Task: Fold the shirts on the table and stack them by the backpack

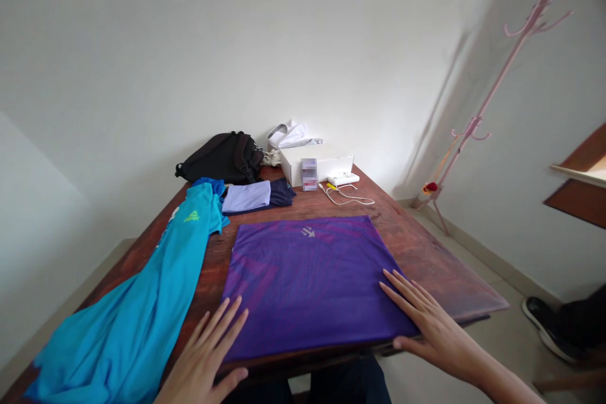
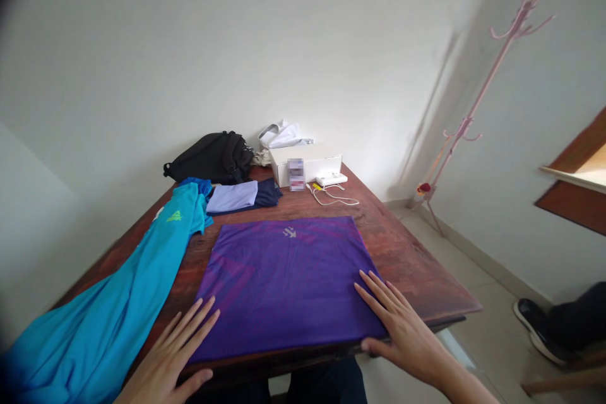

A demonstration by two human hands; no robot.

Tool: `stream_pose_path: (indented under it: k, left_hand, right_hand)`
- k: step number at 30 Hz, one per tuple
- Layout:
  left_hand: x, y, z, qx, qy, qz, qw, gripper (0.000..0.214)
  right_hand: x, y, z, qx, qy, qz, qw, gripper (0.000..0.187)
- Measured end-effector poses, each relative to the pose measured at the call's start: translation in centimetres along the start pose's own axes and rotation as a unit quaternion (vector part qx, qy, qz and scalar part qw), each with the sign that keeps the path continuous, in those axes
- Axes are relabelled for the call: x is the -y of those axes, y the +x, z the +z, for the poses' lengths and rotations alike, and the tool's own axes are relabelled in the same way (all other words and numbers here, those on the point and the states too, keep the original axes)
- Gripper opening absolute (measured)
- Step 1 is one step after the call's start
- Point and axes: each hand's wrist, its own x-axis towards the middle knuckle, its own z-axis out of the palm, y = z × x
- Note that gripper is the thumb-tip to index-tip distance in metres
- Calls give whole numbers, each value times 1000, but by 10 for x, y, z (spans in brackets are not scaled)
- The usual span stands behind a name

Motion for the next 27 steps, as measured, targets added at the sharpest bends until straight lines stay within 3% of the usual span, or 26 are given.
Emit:
stream_pose_path:
  k: [2, 5, 10, 17, 21, 27]
  left_hand:
    - [7, -7, 0, -11, -10, -19, 1000, 70]
    - [16, -17, 2, -31, -15, -36, 999, 70]
    - [25, -25, 2, -30, -13, 4, 999, 74]
    - [24, -26, -1, -15, -21, 19, 1000, 67]
    - [19, -26, -3, 6, -16, 21, 1000, 65]
    - [14, -26, -2, -8, -18, 18, 1000, 64]
  right_hand:
    - [-10, -12, 0, -10, 0, -2, 1000, 93]
    - [-24, -25, 0, -37, 1, 3, 999, 78]
    - [-36, -33, 4, -59, -15, -27, 998, 67]
    - [-48, -45, 21, -137, -18, -56, 989, 62]
    - [-48, -47, 19, -132, -13, -57, 990, 61]
    - [-46, -47, 12, -106, 12, -36, 994, 50]
